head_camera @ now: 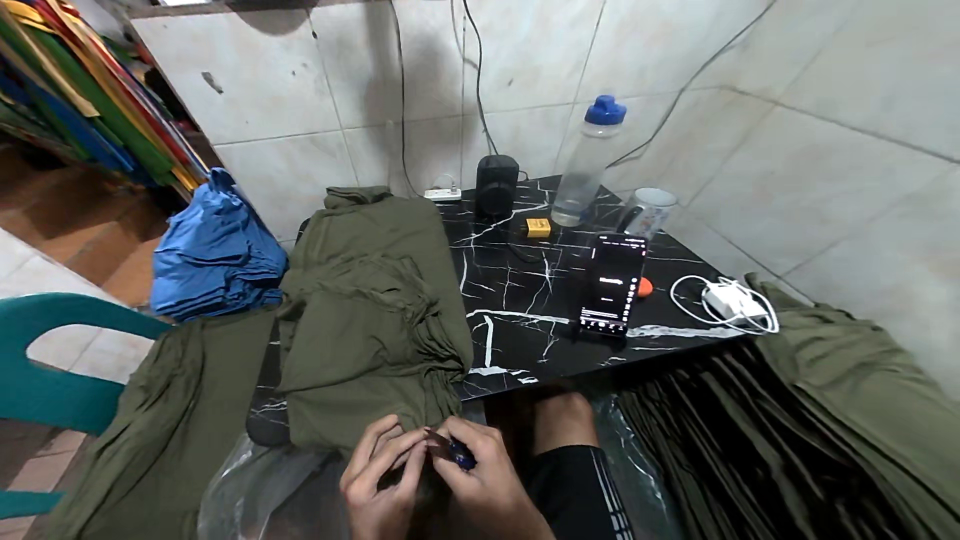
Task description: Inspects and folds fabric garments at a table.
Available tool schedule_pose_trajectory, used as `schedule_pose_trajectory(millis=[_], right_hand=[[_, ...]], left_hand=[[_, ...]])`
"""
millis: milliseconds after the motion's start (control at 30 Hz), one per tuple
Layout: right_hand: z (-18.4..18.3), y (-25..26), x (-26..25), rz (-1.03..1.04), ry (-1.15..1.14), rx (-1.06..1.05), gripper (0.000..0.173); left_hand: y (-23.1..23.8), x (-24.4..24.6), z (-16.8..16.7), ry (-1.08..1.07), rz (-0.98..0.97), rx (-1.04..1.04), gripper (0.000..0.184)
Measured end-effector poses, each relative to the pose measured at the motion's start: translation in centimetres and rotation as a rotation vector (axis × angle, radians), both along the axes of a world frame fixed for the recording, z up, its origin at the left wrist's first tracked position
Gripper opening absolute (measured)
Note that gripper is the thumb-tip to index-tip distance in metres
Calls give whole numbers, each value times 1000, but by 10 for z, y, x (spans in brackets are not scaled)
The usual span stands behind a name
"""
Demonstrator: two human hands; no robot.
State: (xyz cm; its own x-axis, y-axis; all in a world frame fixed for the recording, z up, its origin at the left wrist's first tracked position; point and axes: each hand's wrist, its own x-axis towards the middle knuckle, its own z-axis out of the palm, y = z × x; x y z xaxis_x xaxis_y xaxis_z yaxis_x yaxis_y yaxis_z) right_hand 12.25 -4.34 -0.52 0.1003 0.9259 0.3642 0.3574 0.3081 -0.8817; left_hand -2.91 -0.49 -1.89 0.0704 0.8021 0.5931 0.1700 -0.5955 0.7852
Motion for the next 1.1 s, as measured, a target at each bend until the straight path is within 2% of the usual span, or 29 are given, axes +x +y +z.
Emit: schedule_pose_trajectory(millis=[67, 167, 200, 433, 567, 733, 800, 867, 933, 1033, 1100], right_hand=[[-2, 1, 4, -20, 16, -22, 18], [-2, 3, 10, -68, -39, -54, 43], [-3, 4, 11, -72, -67, -43, 46], [-5, 4, 12, -59, -213, 4, 37], [-5, 6, 3, -90, -234, 21, 38], [3, 5, -3, -145, -384, 111, 28], [4, 5, -5, -189, -416, 149, 32], [2, 7, -4, -251, -352, 147, 36], [1, 11, -3, -263, -142, 89, 35], [1, 16, -2, -94, 184, -31, 35], [-1, 19, -5, -4, 294, -18, 30]], left_hand=[[0, 2, 3, -55, 8, -35, 11], [4, -1, 2, -187, -19, -100, 9], [7, -4, 0, -232, -44, -115, 7], [8, -7, -5, -478, -223, -245, 12], [8, -8, -5, -398, -255, -185, 8], [3, -4, -4, -376, -265, -172, 13], [4, -4, -4, -373, -273, -153, 10], [6, -3, -3, -401, -249, -160, 8], [4, -1, 3, -461, -214, -199, 9], [1, 3, 10, -497, -160, -240, 7], [0, 6, 10, -477, -102, -227, 11]])
